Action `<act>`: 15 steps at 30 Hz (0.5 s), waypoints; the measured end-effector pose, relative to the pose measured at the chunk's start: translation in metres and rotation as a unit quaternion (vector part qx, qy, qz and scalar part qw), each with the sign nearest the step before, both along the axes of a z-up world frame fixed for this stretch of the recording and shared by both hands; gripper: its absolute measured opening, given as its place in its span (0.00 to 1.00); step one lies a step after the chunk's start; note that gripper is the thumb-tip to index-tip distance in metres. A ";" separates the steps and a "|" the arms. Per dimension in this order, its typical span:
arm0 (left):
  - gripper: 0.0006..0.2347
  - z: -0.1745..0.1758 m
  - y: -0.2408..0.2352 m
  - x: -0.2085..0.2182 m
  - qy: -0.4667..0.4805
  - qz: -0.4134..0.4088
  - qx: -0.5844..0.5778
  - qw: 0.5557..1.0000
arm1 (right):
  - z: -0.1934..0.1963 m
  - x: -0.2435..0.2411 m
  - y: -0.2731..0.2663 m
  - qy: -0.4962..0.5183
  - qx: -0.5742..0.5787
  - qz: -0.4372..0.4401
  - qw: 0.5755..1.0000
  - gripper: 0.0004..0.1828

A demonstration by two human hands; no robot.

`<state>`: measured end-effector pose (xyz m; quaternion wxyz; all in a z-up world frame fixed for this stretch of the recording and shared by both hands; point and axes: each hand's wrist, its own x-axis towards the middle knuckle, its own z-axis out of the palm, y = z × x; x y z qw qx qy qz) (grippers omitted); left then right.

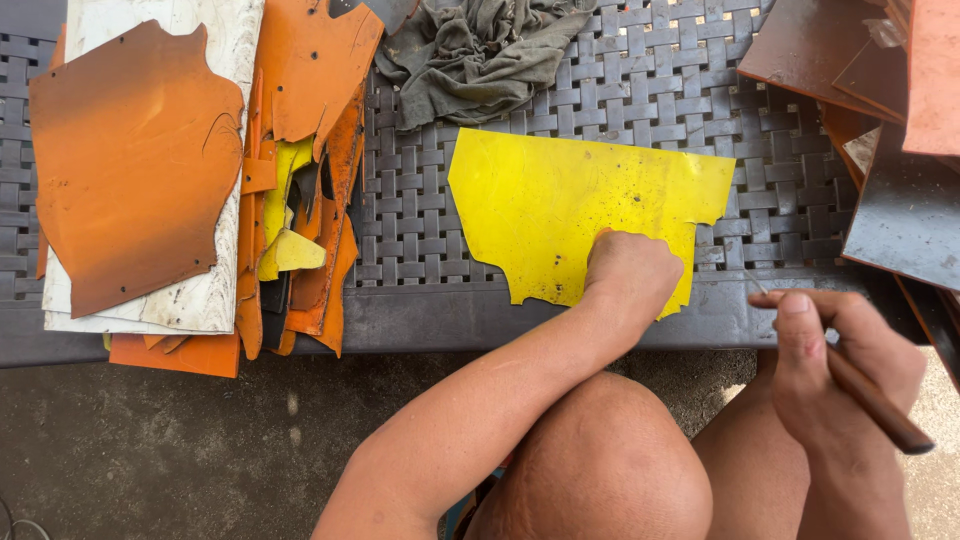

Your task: The person uses a knife to cut a small orange leather piece on a yellow cutting mat. They repeatedly reposition the piece and trim its edges while seated at a woven table with other leather scraps nearby.

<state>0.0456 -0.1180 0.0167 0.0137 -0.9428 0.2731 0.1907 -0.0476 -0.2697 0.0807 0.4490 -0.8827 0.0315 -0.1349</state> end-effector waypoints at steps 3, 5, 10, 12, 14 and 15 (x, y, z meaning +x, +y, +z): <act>0.07 0.004 -0.025 -0.011 0.011 0.030 0.088 0.996 | 0.021 0.037 0.002 -0.045 0.005 0.081 0.996 0.14; 0.10 0.005 -0.043 -0.013 0.054 0.043 0.170 0.983 | 0.026 0.074 0.014 0.007 -0.009 0.146 0.989 0.15; 0.10 -0.002 -0.066 -0.026 0.034 -0.091 0.309 0.946 | -0.001 0.150 0.074 0.307 -0.099 0.391 0.862 0.24; 0.10 -0.007 -0.069 -0.024 0.044 -0.113 0.328 0.937 | -0.015 0.154 0.088 0.409 -0.106 0.378 0.824 0.23; 0.09 -0.010 -0.072 -0.021 0.052 -0.122 0.336 0.932 | -0.027 0.158 0.095 0.468 -0.102 0.369 0.797 0.23; 0.09 -0.011 -0.073 -0.018 0.054 -0.125 0.337 0.932 | -0.032 0.159 0.094 0.478 -0.095 0.370 0.791 0.24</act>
